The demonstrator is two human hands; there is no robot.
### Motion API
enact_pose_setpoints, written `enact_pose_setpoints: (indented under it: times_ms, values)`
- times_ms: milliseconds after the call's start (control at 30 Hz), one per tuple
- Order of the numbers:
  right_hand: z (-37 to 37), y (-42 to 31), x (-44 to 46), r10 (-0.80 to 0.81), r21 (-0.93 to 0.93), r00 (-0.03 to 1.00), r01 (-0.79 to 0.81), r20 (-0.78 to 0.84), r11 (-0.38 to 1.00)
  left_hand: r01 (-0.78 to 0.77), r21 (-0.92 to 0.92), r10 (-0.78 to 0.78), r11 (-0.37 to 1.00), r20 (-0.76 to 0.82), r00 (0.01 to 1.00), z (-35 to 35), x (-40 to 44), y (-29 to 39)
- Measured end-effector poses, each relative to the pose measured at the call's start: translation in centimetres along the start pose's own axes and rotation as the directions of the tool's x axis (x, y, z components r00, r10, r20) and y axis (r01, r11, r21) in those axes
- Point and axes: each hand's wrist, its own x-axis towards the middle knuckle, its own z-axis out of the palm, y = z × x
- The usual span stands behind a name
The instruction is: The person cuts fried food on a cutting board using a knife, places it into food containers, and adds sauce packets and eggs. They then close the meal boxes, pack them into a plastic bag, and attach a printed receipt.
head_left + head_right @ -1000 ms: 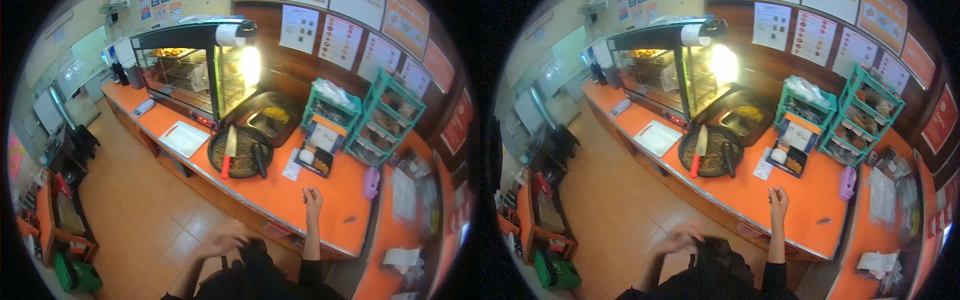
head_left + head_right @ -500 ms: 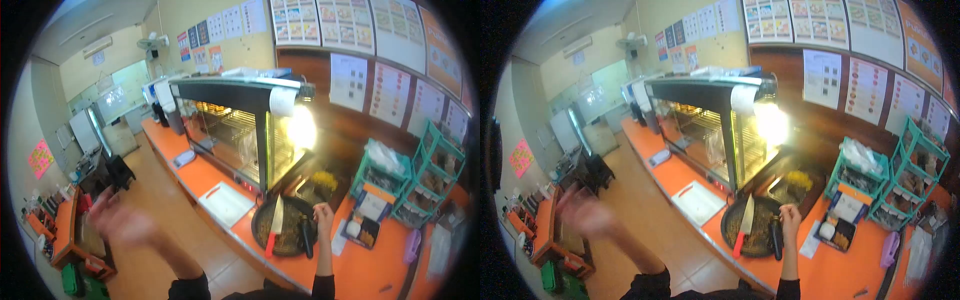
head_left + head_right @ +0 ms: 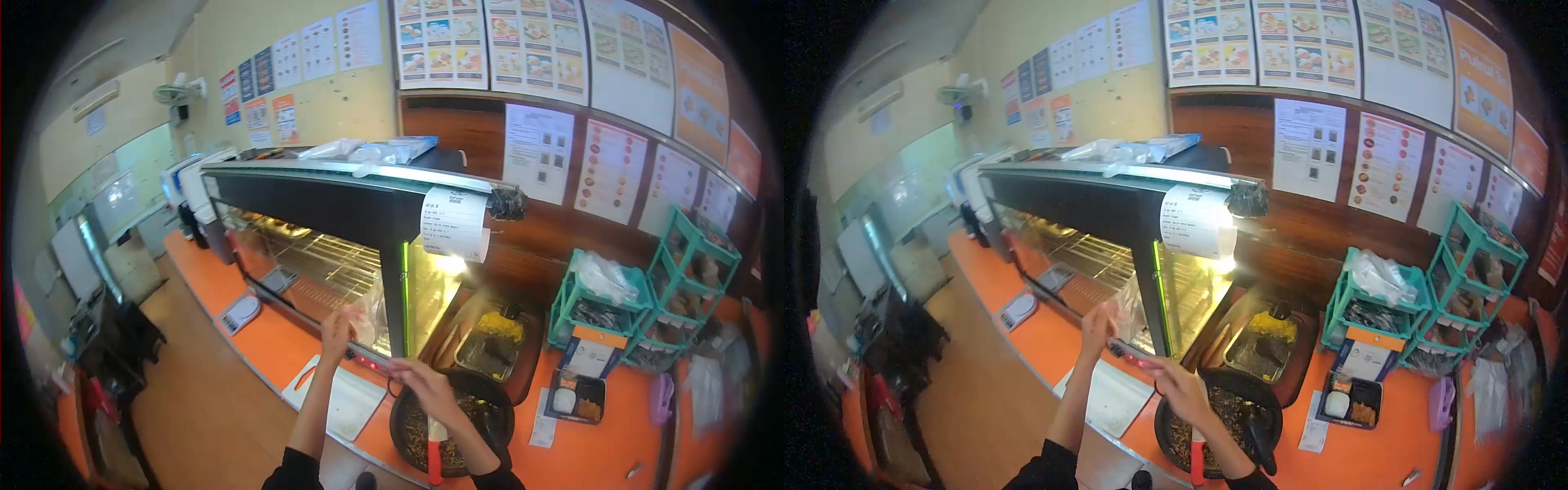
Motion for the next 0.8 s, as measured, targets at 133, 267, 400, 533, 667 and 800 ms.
enact_pose_setpoints:
  times_ms: [133,267,400,533,667,800]
  values:
    - [6.2,-1.4,4.3,-0.229,-0.109,0.972,0.234,0.056,0.966,-0.108,-0.310,0.104,0.945,-0.029,0.994,-0.6,0.1,-1.3]
    - [10.0,0.6,7.8,-0.146,-0.234,0.914,0.059,-0.379,0.971,-0.248,-0.310,0.330,0.918,0.250,0.910,-1.1,2.7,-1.2]
    - [11.3,3.5,9.8,-0.248,-0.419,0.792,-0.011,-0.557,0.908,-0.307,-0.117,0.324,0.944,0.163,0.932,0.0,4.5,-1.8]
    - [12.0,2.7,10.8,-0.326,-0.524,0.677,-0.105,-0.660,0.845,-0.558,0.059,0.518,0.828,0.303,0.800,0.7,5.2,-2.6]
    - [11.5,1.9,11.7,-0.215,-0.417,0.703,-0.126,-0.678,0.900,-0.617,0.142,0.558,0.774,0.308,0.771,0.6,5.5,-2.9]
    - [11.7,1.9,12.0,-0.333,-0.563,0.727,-0.088,-0.600,0.822,-0.612,0.145,0.573,0.777,0.238,0.784,-1.1,6.4,-4.2]
